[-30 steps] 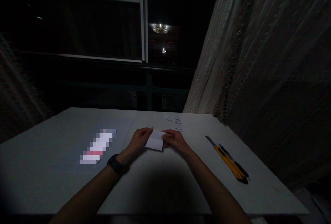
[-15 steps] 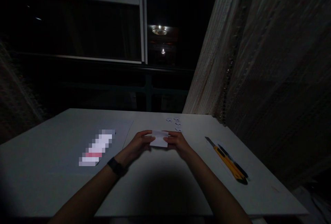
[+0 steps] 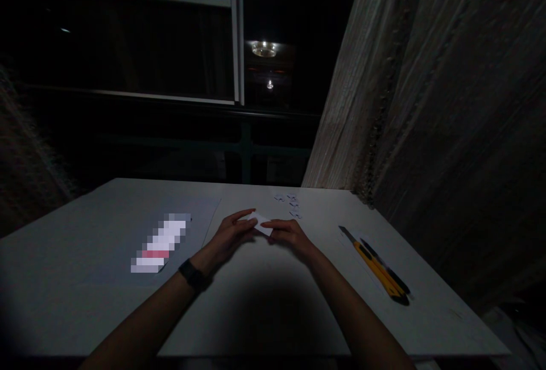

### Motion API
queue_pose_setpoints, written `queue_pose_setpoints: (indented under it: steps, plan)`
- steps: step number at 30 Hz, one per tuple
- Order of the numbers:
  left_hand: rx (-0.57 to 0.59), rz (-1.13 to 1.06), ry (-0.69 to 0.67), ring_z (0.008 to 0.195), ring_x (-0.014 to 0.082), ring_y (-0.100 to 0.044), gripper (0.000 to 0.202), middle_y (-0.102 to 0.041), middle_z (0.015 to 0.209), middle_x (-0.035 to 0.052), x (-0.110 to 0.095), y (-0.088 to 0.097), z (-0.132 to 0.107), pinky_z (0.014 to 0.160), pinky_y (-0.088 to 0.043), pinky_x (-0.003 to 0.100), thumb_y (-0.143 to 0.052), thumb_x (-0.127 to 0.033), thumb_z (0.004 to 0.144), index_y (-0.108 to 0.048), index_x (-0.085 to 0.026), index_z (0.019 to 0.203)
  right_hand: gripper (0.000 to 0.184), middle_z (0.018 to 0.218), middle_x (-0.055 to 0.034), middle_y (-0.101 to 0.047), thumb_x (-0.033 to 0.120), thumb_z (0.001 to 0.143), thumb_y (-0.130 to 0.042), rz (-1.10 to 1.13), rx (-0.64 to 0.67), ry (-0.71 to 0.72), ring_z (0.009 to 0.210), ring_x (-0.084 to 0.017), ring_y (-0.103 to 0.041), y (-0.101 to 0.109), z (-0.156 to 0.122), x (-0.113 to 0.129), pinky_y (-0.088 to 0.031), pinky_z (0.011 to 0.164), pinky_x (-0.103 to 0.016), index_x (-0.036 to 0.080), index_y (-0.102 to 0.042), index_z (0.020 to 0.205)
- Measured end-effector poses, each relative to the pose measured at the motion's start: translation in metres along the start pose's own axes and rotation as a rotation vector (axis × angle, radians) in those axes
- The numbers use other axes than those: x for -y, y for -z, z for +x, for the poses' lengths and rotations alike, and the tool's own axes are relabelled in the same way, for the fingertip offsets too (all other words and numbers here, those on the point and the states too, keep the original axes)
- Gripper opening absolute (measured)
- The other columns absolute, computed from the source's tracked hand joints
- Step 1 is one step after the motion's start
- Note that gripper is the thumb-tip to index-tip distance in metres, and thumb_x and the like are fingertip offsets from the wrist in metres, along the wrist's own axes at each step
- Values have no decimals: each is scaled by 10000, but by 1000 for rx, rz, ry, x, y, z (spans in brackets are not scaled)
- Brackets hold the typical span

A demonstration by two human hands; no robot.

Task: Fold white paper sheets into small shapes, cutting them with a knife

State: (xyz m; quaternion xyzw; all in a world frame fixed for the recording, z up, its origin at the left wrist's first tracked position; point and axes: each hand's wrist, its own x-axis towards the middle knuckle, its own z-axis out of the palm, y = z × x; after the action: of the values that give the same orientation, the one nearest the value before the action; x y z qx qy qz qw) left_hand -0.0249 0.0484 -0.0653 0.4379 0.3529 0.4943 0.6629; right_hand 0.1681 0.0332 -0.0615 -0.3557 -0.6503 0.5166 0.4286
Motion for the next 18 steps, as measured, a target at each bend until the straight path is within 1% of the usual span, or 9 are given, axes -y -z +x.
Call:
queue_pose_setpoints:
  steps: [1,3,5,6,8,10,12,16,18]
  plan:
    - [-50,19,-31,696,159,-629,527,-670,833,103,2,0,1,579,-479,229,-745,-259,611,-588,-117,1093,361,779,-39,-641,308,672,-643,-20,-5,19,725,-167,-584,-3,0,0,-438,725,-331,182,-683,1008]
    - [-128,66,-100,662,150,-615,474,-672,798,104,5,1,3,539,-455,211,-755,-298,594,-628,-91,1001,409,901,-47,-629,338,662,-673,-50,-8,35,762,-163,-582,-9,0,-2,-437,712,-315,196,-661,1045]
    - [-163,130,-164,616,140,-594,435,-672,766,100,8,2,5,494,-420,201,-740,-346,600,-659,-75,930,402,978,-59,-617,362,648,-694,-71,-8,27,795,-167,-584,-15,0,-6,-439,699,-302,181,-665,1006]
    - [-166,168,-187,594,136,-582,433,-672,748,96,9,3,6,483,-407,202,-730,-362,606,-668,-71,921,377,954,-60,-625,373,647,-696,-71,-27,21,789,-168,-588,-17,1,-8,-441,690,-299,167,-666,962]
    - [-159,254,-219,560,130,-562,434,-673,718,85,10,3,6,480,-394,212,-708,-378,622,-680,-71,927,339,833,-42,-646,386,637,-701,-53,-102,5,731,-163,-601,-19,2,-12,-447,659,-294,159,-631,878]
    - [-144,355,-238,554,131,-554,415,-675,703,77,10,1,6,493,-397,223,-691,-376,635,-691,-81,927,361,696,-5,-642,394,608,-719,-29,-162,-30,649,-157,-606,-20,4,-15,-449,611,-288,173,-568,850]
    - [-135,431,-247,574,141,-563,396,-679,697,72,11,-1,6,520,-409,232,-681,-363,643,-696,-93,932,418,609,22,-626,401,561,-744,-23,-187,-77,579,-153,-600,-21,5,-17,-441,555,-274,183,-519,839]
    - [-138,438,-262,626,162,-593,373,-690,724,83,10,-4,5,578,-438,248,-672,-327,651,-694,-93,940,516,541,56,-600,393,475,-785,19,-304,-93,508,-145,-584,-26,7,-20,-426,499,-256,204,-458,826]
    - [-118,418,-278,664,166,-606,340,-697,774,93,10,-5,5,614,-451,252,-664,-302,660,-697,-93,927,531,554,44,-615,393,453,-796,55,-307,-106,510,-152,-594,-29,7,-22,-442,505,-267,204,-466,823]
